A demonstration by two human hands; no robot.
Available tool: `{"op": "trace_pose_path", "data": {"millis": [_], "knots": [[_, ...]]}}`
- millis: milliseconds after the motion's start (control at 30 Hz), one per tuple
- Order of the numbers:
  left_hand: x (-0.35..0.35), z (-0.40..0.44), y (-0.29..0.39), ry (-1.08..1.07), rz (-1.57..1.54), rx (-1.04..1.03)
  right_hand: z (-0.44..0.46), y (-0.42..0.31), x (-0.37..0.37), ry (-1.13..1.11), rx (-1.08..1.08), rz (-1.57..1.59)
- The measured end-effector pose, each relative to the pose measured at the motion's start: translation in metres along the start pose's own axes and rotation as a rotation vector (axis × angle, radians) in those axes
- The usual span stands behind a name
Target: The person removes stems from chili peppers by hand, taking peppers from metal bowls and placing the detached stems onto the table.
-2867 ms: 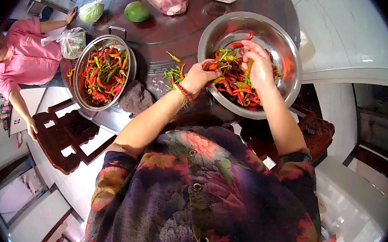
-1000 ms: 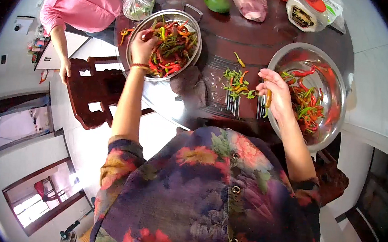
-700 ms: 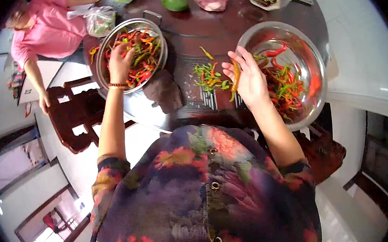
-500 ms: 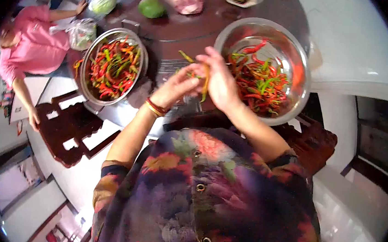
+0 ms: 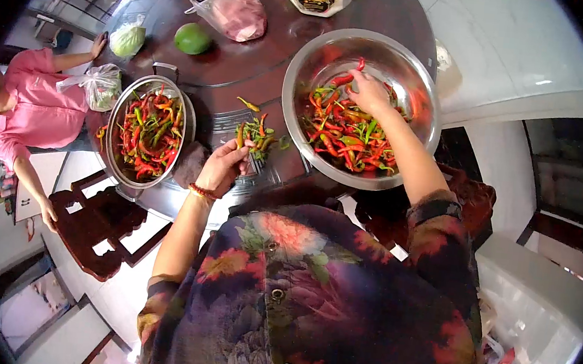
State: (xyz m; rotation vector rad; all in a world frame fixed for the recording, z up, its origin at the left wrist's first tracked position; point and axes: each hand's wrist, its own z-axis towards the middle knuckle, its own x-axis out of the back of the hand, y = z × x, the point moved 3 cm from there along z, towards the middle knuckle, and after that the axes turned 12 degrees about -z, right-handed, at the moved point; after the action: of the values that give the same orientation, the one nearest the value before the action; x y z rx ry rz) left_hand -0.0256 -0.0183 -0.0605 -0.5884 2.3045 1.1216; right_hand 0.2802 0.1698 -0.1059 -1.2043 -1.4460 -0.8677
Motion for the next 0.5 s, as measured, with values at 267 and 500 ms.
{"op": "trace_pose_path", "data": {"millis": [267, 500], "knots": [[0.003, 0.006, 0.002, 0.02, -0.037, -0.025, 0.026, -0.035, -0.014, -0.201, -0.035, -0.234], [0.009, 0.005, -0.001, 0.054, -0.072, -0.024, 0.028, -0.011, -0.025, -0.049, 0.16, -0.307]]}}
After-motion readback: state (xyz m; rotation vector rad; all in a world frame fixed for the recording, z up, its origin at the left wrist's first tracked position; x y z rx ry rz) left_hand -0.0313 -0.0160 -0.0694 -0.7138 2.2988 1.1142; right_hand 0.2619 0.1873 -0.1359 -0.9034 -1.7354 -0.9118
